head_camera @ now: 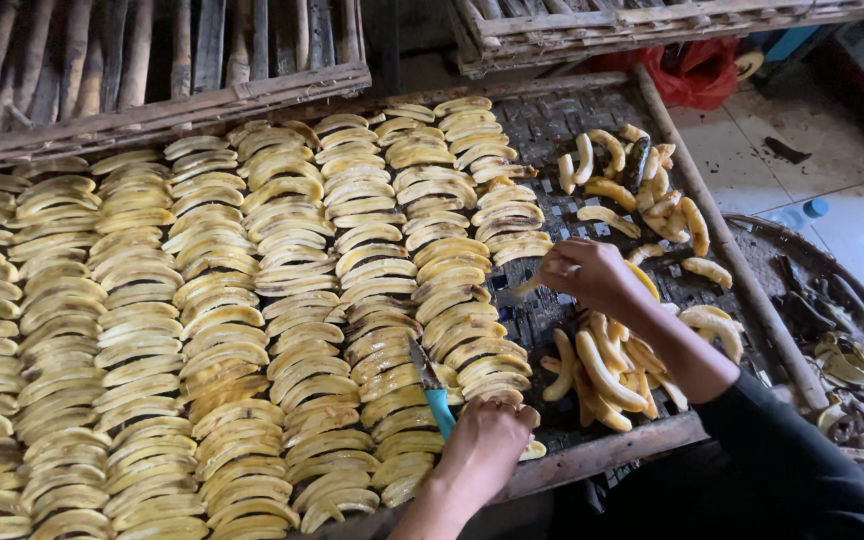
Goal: The person sits at a bamboo drying rack and arranges halved bananas in neat rows, picking pieces one at a time from a pile and placing them to fill gaps in the pattern. A small knife rests on the rack beside the work area.
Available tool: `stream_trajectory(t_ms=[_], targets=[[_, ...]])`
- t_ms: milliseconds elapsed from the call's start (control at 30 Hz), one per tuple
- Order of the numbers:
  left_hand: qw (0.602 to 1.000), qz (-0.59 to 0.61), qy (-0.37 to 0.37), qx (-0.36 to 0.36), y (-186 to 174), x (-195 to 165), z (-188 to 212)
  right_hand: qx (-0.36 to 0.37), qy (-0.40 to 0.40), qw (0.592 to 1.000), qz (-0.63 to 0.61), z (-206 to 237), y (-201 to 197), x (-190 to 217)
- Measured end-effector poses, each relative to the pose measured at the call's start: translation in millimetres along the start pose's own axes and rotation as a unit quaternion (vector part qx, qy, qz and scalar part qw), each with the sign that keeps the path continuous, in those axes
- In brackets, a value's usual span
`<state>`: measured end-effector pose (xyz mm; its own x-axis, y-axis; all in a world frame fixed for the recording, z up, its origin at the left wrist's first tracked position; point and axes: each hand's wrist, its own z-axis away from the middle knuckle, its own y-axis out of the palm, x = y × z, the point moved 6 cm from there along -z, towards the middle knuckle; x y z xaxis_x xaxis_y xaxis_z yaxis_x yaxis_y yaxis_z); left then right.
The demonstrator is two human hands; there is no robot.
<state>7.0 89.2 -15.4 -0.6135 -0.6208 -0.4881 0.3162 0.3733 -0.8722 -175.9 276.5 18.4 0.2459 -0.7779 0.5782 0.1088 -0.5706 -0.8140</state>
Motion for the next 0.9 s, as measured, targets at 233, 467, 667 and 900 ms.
stream_trajectory(t_ms=[233, 467, 667, 900], targets=[[0.998, -0.004, 0.005, -0.059, -4, -1, 0, -0.120, -0.079, 0.988, -0.061, -13, 34, -37], [1.000, -0.007, -0.001, -0.030, 5, 1, 0, -0.177, -0.198, 0.956, 0.127, -2, 20, -17], [0.998, -0.051, 0.017, -0.021, 1, -3, -1, 0.184, 0.135, 0.965, 0.129, 35, 10, -27], [0.998, -0.049, 0.013, -0.036, -6, -6, 1, 0.198, 0.072, 0.935, 0.284, 140, 17, 9]])
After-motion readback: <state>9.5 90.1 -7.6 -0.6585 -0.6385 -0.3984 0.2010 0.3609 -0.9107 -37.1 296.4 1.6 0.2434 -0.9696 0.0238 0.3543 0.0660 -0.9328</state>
